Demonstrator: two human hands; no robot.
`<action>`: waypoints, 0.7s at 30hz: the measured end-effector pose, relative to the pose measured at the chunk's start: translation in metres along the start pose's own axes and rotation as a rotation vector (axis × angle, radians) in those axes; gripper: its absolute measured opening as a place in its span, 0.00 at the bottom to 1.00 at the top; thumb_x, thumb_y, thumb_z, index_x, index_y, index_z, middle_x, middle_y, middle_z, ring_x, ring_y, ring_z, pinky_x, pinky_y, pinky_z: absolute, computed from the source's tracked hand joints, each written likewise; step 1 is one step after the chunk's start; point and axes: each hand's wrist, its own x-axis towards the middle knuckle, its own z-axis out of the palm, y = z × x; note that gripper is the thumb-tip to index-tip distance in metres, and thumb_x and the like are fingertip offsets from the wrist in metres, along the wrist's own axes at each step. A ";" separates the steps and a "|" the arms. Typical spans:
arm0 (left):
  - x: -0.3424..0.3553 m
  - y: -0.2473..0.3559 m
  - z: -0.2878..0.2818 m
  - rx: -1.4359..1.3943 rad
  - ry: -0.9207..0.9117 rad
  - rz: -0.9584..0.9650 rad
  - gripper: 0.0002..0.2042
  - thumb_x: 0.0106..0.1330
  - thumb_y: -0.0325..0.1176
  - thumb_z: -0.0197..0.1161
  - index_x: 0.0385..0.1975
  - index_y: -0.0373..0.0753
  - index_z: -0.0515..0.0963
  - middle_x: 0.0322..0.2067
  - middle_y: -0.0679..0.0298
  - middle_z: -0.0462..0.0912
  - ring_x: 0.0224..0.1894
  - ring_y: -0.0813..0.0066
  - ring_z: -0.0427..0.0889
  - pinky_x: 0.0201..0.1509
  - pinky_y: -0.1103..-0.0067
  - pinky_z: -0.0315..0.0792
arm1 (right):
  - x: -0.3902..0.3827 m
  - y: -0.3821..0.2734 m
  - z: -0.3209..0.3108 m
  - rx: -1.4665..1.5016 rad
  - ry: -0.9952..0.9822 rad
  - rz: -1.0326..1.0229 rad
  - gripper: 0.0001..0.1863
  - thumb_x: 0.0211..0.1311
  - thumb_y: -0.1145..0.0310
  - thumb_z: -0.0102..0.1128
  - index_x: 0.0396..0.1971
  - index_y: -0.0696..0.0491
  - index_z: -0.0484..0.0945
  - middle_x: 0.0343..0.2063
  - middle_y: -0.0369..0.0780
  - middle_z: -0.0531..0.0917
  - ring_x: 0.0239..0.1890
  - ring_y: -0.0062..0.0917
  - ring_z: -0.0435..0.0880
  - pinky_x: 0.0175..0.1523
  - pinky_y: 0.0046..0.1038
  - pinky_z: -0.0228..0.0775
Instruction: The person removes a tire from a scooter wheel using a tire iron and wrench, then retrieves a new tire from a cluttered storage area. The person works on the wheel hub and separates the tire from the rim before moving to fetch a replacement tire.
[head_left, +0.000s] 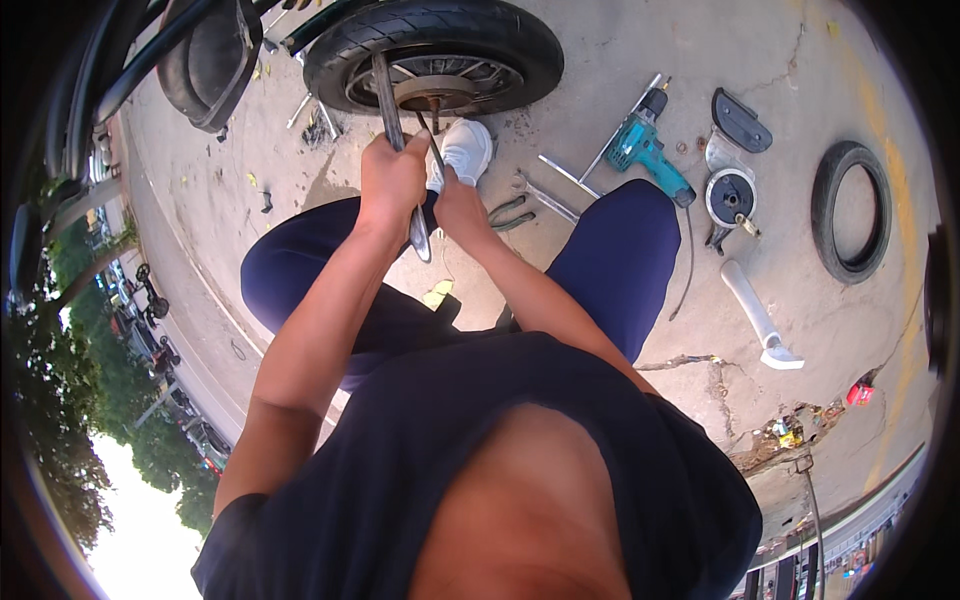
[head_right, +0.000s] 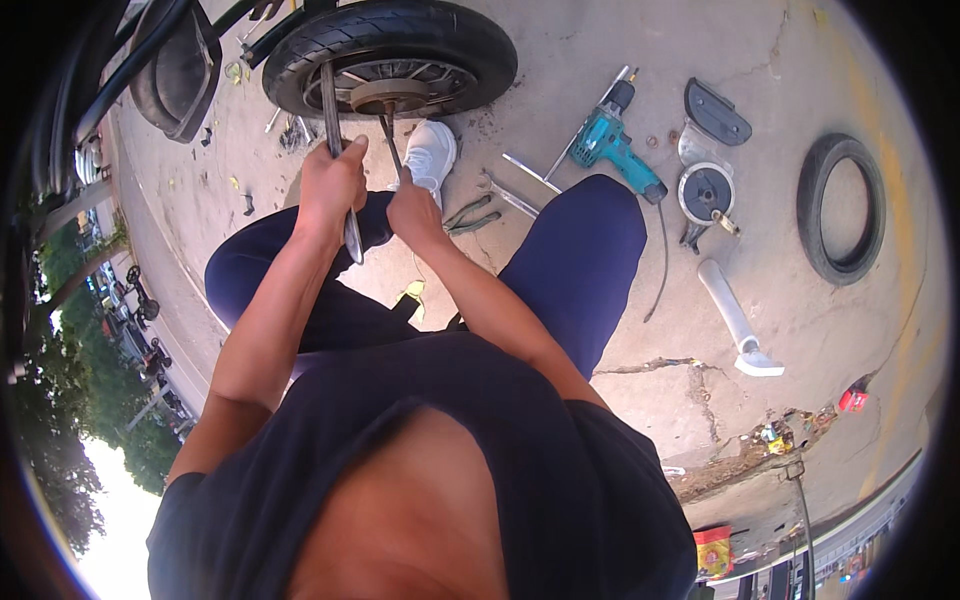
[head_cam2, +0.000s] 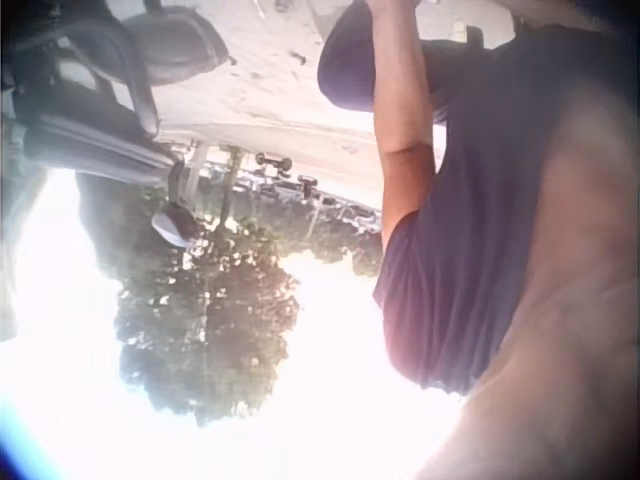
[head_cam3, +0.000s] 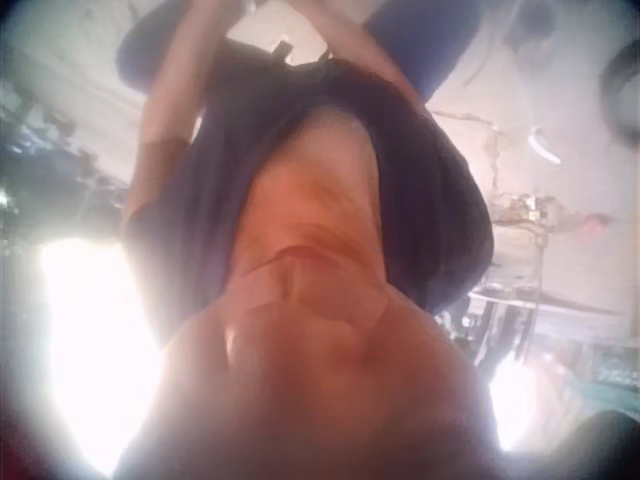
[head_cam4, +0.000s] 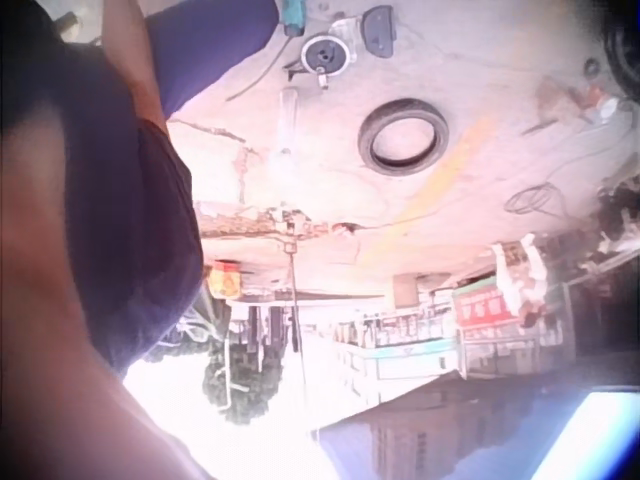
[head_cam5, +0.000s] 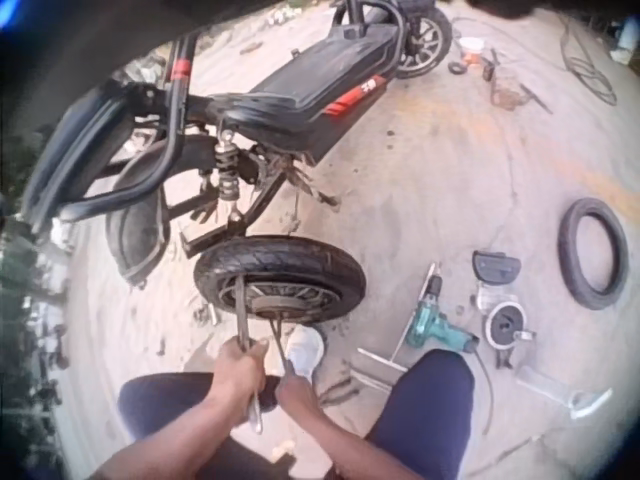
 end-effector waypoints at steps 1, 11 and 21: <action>0.001 0.003 0.000 0.034 -0.011 0.019 0.12 0.63 0.33 0.58 0.21 0.35 0.68 0.11 0.68 0.66 0.10 0.80 0.62 0.13 0.78 0.56 | 0.009 -0.004 -0.004 0.013 0.020 -0.020 0.21 0.55 0.75 0.42 0.51 0.58 0.69 0.35 0.58 0.80 0.41 0.53 0.78 0.45 0.48 0.69; -0.002 0.010 0.010 -0.062 -0.131 0.041 0.12 0.64 0.32 0.57 0.19 0.35 0.71 0.11 0.67 0.67 0.10 0.79 0.63 0.15 0.79 0.57 | -0.025 0.043 -0.052 -0.296 -0.034 -0.190 0.14 0.58 0.71 0.44 0.42 0.62 0.72 0.29 0.56 0.80 0.38 0.51 0.79 0.41 0.46 0.70; 0.011 0.007 0.016 -0.027 -0.104 0.148 0.16 0.61 0.36 0.60 0.14 0.35 0.71 0.10 0.65 0.68 0.10 0.76 0.65 0.16 0.76 0.59 | -0.023 0.138 -0.016 0.327 0.534 0.446 0.14 0.60 0.69 0.45 0.37 0.67 0.69 0.35 0.61 0.78 0.43 0.52 0.78 0.48 0.45 0.69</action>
